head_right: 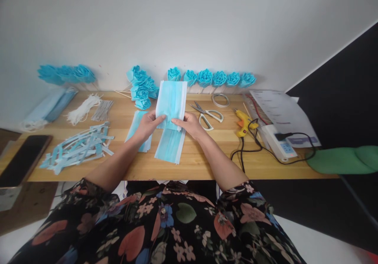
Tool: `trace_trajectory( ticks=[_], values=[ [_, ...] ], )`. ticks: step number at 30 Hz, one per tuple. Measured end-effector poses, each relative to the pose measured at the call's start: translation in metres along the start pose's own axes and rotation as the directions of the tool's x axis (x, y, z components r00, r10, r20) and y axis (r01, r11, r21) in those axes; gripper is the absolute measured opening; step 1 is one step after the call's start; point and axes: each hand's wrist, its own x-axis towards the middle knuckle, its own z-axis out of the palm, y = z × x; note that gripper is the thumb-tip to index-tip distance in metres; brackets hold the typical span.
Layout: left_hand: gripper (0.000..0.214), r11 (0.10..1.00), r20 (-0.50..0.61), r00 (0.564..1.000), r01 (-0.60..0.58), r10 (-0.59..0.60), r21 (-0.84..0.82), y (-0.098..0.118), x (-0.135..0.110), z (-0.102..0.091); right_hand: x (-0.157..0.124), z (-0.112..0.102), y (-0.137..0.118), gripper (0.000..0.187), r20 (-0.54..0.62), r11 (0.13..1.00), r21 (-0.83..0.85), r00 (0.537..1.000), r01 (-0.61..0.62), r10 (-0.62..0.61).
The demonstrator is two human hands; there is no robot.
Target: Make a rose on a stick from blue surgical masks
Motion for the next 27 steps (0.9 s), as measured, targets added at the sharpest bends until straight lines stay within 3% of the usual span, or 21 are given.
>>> trace_trajectory(
  ticks=[9,15,21,24,27],
  values=[
    [0.053,0.994,0.040,0.997,-0.070,0.067,0.089,0.004,-0.004,0.001,-0.001,0.001,0.002,0.047,0.001,0.999,-0.031,1.000,-0.008,0.008],
    [0.053,0.987,0.077,0.997,-0.015,0.003,0.163,0.002,-0.004,0.002,0.000,0.001,0.001,0.048,-0.046,0.996,-0.081,0.998,0.027,-0.031],
    [0.051,0.982,0.224,0.969,0.063,-0.103,0.177,0.015,-0.006,-0.002,0.004,-0.006,-0.006,0.050,-0.196,0.995,-0.009,0.975,0.102,-0.102],
    [0.049,0.987,0.178,0.976,0.109,-0.129,0.117,0.018,-0.005,-0.005,0.007,-0.011,-0.010,0.050,-0.264,0.991,0.058,0.959,0.122,-0.103],
    [0.050,0.997,0.034,0.997,0.076,-0.075,-0.032,0.015,0.001,-0.009,0.010,-0.015,-0.013,0.049,-0.322,0.985,0.110,0.942,0.135,-0.093]
  ],
)
